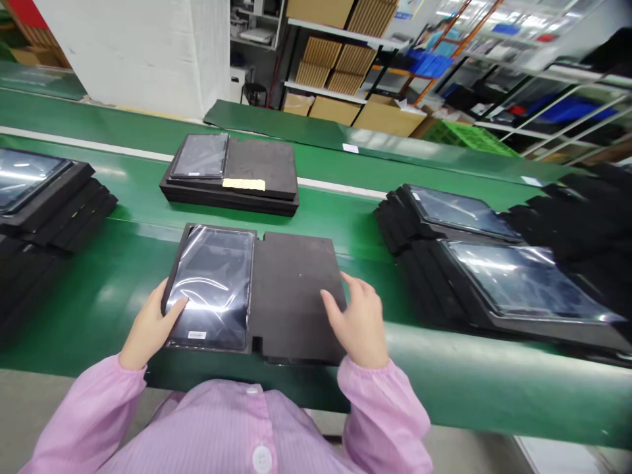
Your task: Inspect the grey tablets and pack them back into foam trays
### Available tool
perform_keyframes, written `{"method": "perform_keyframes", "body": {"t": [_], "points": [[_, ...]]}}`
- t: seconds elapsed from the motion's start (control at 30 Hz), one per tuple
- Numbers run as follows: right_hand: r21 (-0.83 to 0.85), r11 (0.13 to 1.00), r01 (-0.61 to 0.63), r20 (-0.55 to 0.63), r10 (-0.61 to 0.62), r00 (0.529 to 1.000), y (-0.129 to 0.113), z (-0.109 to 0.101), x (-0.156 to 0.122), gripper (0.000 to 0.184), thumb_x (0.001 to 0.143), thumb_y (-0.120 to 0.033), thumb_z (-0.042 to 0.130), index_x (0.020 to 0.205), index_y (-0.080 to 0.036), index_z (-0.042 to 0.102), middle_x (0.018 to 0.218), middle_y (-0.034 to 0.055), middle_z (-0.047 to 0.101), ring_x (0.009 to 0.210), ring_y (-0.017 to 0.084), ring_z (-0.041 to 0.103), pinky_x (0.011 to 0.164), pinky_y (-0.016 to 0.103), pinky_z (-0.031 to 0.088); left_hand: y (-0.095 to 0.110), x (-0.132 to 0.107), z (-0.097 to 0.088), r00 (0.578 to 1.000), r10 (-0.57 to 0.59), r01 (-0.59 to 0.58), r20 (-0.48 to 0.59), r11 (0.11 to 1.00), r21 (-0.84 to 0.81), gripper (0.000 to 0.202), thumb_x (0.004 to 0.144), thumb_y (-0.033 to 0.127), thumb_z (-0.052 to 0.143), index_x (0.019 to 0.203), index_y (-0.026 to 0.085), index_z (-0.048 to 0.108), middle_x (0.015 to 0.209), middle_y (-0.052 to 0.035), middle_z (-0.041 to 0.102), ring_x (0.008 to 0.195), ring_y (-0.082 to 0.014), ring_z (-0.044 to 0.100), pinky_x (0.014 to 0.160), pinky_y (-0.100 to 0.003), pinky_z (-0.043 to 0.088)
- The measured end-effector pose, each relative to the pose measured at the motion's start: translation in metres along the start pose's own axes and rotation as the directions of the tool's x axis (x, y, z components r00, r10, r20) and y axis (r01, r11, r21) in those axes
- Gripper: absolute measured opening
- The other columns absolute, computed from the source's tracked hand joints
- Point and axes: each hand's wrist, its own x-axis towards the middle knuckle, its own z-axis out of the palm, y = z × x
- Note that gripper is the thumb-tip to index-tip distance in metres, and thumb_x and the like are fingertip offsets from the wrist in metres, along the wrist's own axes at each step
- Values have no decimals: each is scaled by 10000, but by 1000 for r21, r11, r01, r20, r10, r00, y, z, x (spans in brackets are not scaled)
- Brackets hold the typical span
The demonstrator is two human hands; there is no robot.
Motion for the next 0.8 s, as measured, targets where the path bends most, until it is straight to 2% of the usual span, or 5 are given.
{"method": "perform_keyframes", "body": {"t": [0.1, 0.17, 0.4, 0.63, 0.8], "points": [[115, 955, 274, 272, -295, 916, -58, 22, 39, 429, 928, -396, 552, 1275, -154, 622, 1205, 175, 664, 1127, 327, 611, 1031, 487, 473, -1, 0, 2, 1000, 13, -13, -15, 1000, -28, 708, 826, 619, 568, 1413, 230, 496, 1446, -110, 560, 1331, -319, 522, 1166, -501, 353], [102, 951, 293, 398, -309, 864, -94, 46, 68, 404, 925, -359, 586, 1261, -140, 632, 1186, 178, 655, 1126, 334, 594, 1018, 471, 475, -1, 1, 3, 1000, 20, -21, -24, 999, -39, 712, 820, 618, 577, 1405, 218, 508, 1432, -117, 570, 1324, -320, 527, 1158, -498, 364], [157, 962, 223, 369, -267, 890, -141, 116, 116, 362, 868, -469, 674, 990, -129, 647, 1097, 168, 606, 1111, 340, 509, 1028, 453, 410, 5, -3, 6, 996, 21, -24, -88, 999, -30, 718, 846, 577, 568, 1447, 196, 475, 1469, -124, 547, 1353, -319, 511, 1163, -490, 368], [380, 925, 6, 363, -155, 919, -131, 105, 118, 413, 782, -576, 688, 787, -197, 524, 814, 37, 597, 807, 202, 542, 770, 322, 455, 13, -12, 5, 973, 155, -127, -173, 978, 164, 734, 881, 606, 514, 1442, 136, 463, 1496, -194, 487, 1413, -352, 432, 1189, -515, 313], [530, 846, -63, 311, -124, 942, -142, 84, 118, 389, 768, -557, 663, 766, -197, 516, 748, -21, 562, 681, 129, 502, 665, 268, 421, 21, -10, -2, 941, 268, -234, -206, 956, 175, 499, 861, 579, 551, 1156, 180, 608, 1362, -167, 597, 1333, -366, 502, 1172, -544, 312]]}}
